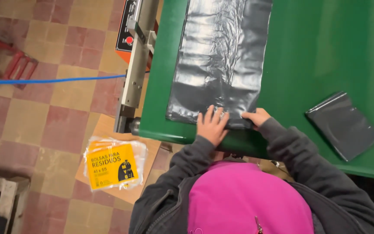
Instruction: Fold black plastic bags and seal them inside yellow printed packaging using a heat sealer.
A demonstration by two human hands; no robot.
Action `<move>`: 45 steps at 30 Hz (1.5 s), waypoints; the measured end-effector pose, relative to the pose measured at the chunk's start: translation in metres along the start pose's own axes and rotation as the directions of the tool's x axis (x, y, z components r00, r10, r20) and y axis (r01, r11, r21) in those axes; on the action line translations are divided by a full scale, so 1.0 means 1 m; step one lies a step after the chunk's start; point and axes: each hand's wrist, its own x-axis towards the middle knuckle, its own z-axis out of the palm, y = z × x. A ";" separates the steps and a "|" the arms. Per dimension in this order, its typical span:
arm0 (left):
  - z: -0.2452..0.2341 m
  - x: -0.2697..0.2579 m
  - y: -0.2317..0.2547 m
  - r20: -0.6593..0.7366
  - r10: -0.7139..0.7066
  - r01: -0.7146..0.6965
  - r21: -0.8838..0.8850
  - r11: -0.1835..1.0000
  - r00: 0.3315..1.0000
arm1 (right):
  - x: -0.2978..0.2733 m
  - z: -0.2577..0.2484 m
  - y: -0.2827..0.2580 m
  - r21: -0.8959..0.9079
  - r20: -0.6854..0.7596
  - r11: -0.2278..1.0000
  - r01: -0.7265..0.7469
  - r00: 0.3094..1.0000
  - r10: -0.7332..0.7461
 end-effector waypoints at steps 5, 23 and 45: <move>-0.072 -0.014 -0.060 0.145 -0.035 0.031 0.027 0.999 0.989 | -0.049 -0.079 0.050 -0.175 0.172 0.985 -0.001 0.985 0.031; 0.093 0.178 -0.166 0.070 -0.510 0.457 -0.559 0.692 0.858 | 0.179 -0.226 -0.113 -0.311 -0.190 0.681 0.663 0.659 -0.728; 0.067 0.188 -0.154 0.168 -0.699 0.688 -0.438 0.579 0.695 | 0.059 -0.156 -0.169 -0.635 -0.042 0.224 0.739 0.256 -0.966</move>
